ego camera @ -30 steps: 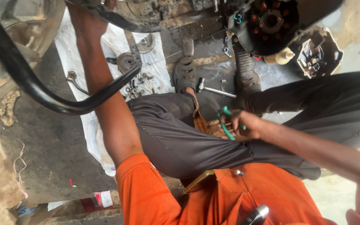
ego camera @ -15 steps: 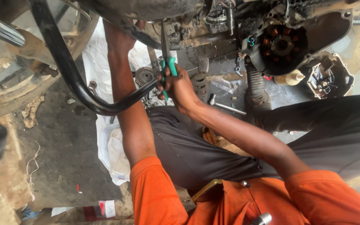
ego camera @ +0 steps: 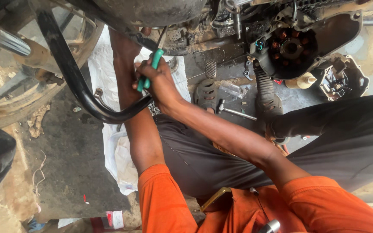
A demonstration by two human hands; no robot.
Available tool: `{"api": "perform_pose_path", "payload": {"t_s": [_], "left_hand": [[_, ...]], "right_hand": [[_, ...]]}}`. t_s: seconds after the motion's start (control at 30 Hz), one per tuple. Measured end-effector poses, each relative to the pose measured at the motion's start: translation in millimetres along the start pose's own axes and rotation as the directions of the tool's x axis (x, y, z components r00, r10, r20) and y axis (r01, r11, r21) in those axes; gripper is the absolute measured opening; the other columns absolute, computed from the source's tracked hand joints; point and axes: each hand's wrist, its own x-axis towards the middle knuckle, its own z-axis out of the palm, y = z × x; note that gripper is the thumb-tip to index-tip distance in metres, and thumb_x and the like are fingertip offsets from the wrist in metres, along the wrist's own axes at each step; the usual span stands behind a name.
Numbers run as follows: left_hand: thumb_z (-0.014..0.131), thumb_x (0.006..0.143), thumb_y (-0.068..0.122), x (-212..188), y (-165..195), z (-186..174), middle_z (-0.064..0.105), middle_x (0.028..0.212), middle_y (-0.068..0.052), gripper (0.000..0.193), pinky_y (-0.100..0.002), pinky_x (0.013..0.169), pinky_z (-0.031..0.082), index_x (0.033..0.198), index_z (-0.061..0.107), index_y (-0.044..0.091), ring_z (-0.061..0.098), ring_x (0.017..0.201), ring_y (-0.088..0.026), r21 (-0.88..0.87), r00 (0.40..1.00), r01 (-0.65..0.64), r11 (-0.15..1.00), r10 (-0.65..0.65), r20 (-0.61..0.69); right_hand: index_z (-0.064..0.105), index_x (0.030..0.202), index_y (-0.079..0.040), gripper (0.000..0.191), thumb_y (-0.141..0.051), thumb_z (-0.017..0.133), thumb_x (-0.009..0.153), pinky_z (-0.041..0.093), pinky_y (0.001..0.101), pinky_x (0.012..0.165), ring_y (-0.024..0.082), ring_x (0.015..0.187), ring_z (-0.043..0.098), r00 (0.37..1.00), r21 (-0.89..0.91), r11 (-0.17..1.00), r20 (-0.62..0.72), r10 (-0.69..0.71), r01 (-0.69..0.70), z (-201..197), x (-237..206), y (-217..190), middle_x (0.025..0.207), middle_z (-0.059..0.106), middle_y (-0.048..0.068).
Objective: The person sits on the ground and works on a motorcycle engine, using a ratchet and pliers to remove and install small parts. They handle gears, bolts, and other engine components, placing them on a white sheet nearby.
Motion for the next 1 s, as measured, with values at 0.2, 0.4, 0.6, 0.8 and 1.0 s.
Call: {"api": "perform_pose_path", "payload": {"t_s": [0.2, 0.4, 0.6, 0.8, 1.0], "left_hand": [[0.075, 0.106, 0.041, -3.2, 0.3, -2.4, 0.072, 0.118, -0.011, 0.036, -0.054, 0.095, 0.048, 0.123, 0.069, 0.009, 0.066, 0.112, -0.036, 0.152, 0.996, -0.083, 0.985, 0.088, -0.021], [0.078, 0.103, 0.038, -1.7, -0.7, -6.5, 0.076, 0.106, -0.008, 0.034, -0.047, 0.09, 0.056, 0.116, 0.071, 0.007, 0.073, 0.101, -0.03, -0.07, 0.999, 0.007, 0.998, -0.005, 0.036], [0.097, 0.091, 0.021, 1.5, -3.3, -5.3, 0.077, 0.114, -0.011, 0.047, -0.039, 0.091, 0.061, 0.123, 0.069, 0.0, 0.075, 0.103, -0.027, -0.433, 0.998, 0.031, 0.901, -0.05, -0.032], [0.101, 0.08, 0.018, 4.2, -2.3, -3.4, 0.08, 0.105, -0.008, 0.045, -0.037, 0.089, 0.059, 0.114, 0.075, 0.003, 0.077, 0.098, -0.023, -0.288, 0.993, 0.12, 0.95, -0.115, 0.033], [0.094, 0.086, 0.026, 3.5, -1.4, -7.3, 0.08, 0.099, -0.003, 0.031, -0.036, 0.085, 0.059, 0.106, 0.078, 0.009, 0.077, 0.093, -0.02, -0.259, 0.978, 0.195, 0.946, -0.169, 0.119]], "right_hand": [[0.038, 0.102, -0.007, 0.032, 0.001, 0.054, 0.076, 0.051, 0.0349, 0.051, 0.021, 0.062, 0.053, 0.999, -0.177, 0.984, 0.014, 0.031, -0.028, -32.2, -8.7, -11.1, 0.079, 0.048, 0.007], [0.041, 0.102, -0.001, 0.031, 0.001, 0.053, 0.073, 0.048, 0.0338, 0.043, 0.02, 0.052, 0.052, 0.992, -0.378, 0.925, 0.098, 0.077, -0.034, -53.4, -8.2, -33.4, 0.071, 0.049, 0.009], [0.039, 0.102, 0.0, 0.03, 0.0, 0.053, 0.075, 0.045, 0.0332, 0.041, 0.02, 0.048, 0.052, 0.997, -0.431, 0.902, 0.059, 0.058, -0.027, -47.6, -10.4, -28.4, 0.068, 0.049, 0.009], [0.04, 0.105, -0.005, 0.034, 0.003, 0.053, 0.074, 0.053, 0.0359, 0.059, 0.021, 0.065, 0.056, 0.994, -0.239, 0.965, 0.004, 0.113, -0.109, -34.8, -12.4, -24.0, 0.081, 0.049, 0.009], [0.045, 0.103, -0.008, 0.04, 0.013, 0.052, 0.069, 0.06, 0.0412, 0.08, 0.021, 0.088, 0.059, 0.978, 0.236, 0.949, 0.012, 0.21, -0.207, -17.6, -20.7, -22.3, 0.095, 0.051, 0.008]]}}
